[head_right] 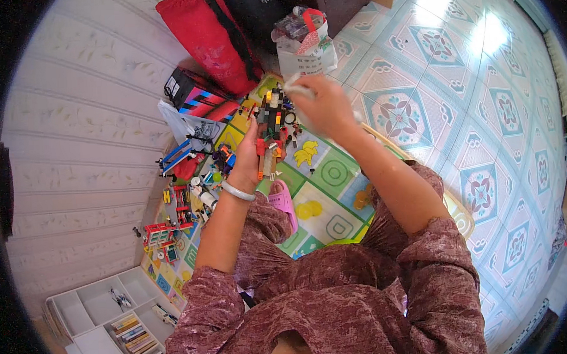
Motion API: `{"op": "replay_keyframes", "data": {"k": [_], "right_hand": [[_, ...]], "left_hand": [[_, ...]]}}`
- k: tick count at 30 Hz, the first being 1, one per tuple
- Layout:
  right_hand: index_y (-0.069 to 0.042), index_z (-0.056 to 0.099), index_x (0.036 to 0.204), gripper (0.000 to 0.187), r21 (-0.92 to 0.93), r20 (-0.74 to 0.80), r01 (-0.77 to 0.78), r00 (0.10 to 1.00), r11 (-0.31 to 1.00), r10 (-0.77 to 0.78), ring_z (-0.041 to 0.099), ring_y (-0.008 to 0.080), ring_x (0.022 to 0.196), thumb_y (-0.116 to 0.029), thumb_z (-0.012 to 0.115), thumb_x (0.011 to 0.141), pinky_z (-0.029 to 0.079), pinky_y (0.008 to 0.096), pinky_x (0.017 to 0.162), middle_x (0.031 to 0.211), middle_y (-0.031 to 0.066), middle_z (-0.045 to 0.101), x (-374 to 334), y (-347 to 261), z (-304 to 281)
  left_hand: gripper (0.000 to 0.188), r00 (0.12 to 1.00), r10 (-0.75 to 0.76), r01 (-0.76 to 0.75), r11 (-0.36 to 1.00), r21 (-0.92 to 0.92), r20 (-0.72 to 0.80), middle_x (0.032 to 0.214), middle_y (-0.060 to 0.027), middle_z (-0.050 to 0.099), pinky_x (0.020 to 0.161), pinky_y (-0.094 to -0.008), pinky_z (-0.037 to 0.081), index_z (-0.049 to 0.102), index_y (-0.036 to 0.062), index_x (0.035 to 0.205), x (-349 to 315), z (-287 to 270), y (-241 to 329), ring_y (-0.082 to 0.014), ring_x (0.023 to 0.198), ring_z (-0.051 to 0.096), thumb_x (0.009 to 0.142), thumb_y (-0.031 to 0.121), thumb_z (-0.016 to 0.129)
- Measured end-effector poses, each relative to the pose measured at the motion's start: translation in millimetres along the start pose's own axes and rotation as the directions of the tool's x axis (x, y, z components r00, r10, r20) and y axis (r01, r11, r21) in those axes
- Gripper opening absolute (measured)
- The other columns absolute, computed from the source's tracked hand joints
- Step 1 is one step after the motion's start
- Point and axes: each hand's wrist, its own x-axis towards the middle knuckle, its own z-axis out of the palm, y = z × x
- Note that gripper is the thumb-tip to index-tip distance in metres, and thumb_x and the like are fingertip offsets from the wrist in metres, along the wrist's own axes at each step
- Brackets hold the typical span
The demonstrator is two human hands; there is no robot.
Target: Assembling and interacting with Lego toys on a play mat.
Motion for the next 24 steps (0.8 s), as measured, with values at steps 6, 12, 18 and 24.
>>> {"op": "replay_keyframes", "data": {"k": [6,12,18,24], "right_hand": [[-0.010,0.072,0.092,0.018,-0.130,0.202,0.258,0.952,0.958,-0.229,0.066,0.0332,0.084,-0.020,0.070,0.078,0.053,0.0422,0.072,0.091,0.0117,0.067,-22,-15,10],[-0.009,0.072,0.097,0.023,0.043,0.212,0.162,0.963,0.986,-0.168,0.067,0.0324,0.085,-0.021,0.071,0.078,0.053,0.0382,0.075,0.091,0.0133,0.069,-22,-8,14],[-0.006,0.071,0.099,0.027,0.167,-0.118,-0.051,0.991,0.985,0.071,0.067,0.0338,0.085,-0.024,0.072,0.078,0.052,0.0383,0.078,0.091,0.0148,0.069,5,-5,-5],[-0.008,0.071,0.098,0.024,-0.221,0.091,0.227,0.973,0.949,-0.211,0.066,0.0350,0.086,-0.021,0.070,0.079,0.052,0.0413,0.075,0.092,0.0142,0.067,-10,-10,5]], "left_hand": [[0.051,0.999,0.048,-0.049,0.999,-0.021,-0.024,0.091,-0.0091,0.066,0.058,-0.0348,0.054,0.058,0.0121,0.114,3,3,0,-0.0215,0.069,0.064,0.102,0.054,0.032],[0.050,0.996,0.087,-0.088,0.994,-0.067,-0.020,0.093,-0.0077,0.066,0.059,-0.0343,0.055,0.058,0.0129,0.114,7,-7,2,-0.0199,0.073,0.065,0.102,0.054,0.032],[0.051,0.996,0.043,-0.040,0.999,0.036,-0.076,0.097,-0.0076,0.066,0.062,-0.0358,0.056,0.057,0.0117,0.119,5,3,-3,-0.0185,0.077,0.065,0.102,0.054,0.033],[0.053,0.997,0.020,-0.016,0.998,0.055,-0.078,0.099,-0.0073,0.065,0.062,-0.0356,0.056,0.055,0.0100,0.120,2,8,-8,-0.0183,0.078,0.065,0.102,0.054,0.032]]}}
